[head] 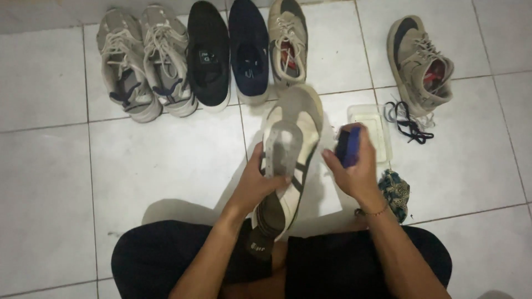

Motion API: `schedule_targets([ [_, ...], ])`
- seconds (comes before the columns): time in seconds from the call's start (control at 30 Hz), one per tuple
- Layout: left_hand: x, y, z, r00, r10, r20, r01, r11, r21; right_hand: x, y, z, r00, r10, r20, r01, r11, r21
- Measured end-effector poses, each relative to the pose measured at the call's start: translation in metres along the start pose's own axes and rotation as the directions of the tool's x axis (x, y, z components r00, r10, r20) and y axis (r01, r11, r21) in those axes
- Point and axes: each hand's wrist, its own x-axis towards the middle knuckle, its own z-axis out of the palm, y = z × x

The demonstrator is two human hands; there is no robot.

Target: Cleaning a white sneaker by scrubbing it with a small brush while sitting on the floor.

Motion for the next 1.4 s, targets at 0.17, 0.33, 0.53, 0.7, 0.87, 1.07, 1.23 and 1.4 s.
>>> schedule_targets([
  [0.17, 0.006, 0.012, -0.001, 0.994, -0.023, -0.105, 0.025, 1.000, 0.016, -0.016, -0.032, -0.007, 0.935, -0.016, 0.354, 0.078, 0.984, -0.162],
  [0.33, 0.005, 0.015, -0.008, 1.000, -0.011, -0.015, 0.012, 0.996, 0.084, -0.014, -0.044, 0.002, 0.795, 0.239, 0.558, 0.197, 0.768, -0.610],
  [0.53, 0.003, 0.016, -0.011, 0.997, -0.022, 0.069, 0.013, 0.992, 0.122, -0.015, -0.048, -0.008, 0.884, -0.099, 0.457, 0.374, 0.736, -0.564],
  [0.7, 0.011, 0.002, -0.018, 0.996, -0.045, 0.074, 0.035, 0.990, 0.140, -0.017, -0.032, -0.005, 0.915, -0.228, 0.332, 0.395, 0.666, -0.633],
  [0.87, 0.007, 0.011, -0.018, 0.994, -0.077, 0.077, 0.062, 0.982, 0.180, -0.019, -0.053, -0.006, 0.861, -0.155, 0.485, 0.389, 0.815, -0.430],
  [1.07, 0.003, 0.022, -0.013, 0.991, -0.108, 0.081, 0.096, 0.985, 0.140, -0.023, -0.065, -0.011, 0.831, -0.197, 0.521, 0.407, 0.852, -0.328],
  [1.23, -0.003, 0.024, -0.017, 0.992, -0.097, 0.077, 0.080, 0.978, 0.193, -0.022, -0.040, -0.011, 0.900, -0.134, 0.415, 0.360, 0.766, -0.532],
  [1.4, 0.001, 0.023, -0.017, 0.996, -0.034, 0.088, 0.018, 0.985, 0.174, -0.025, -0.056, -0.009, 0.845, -0.219, 0.487, 0.423, 0.831, -0.361],
])
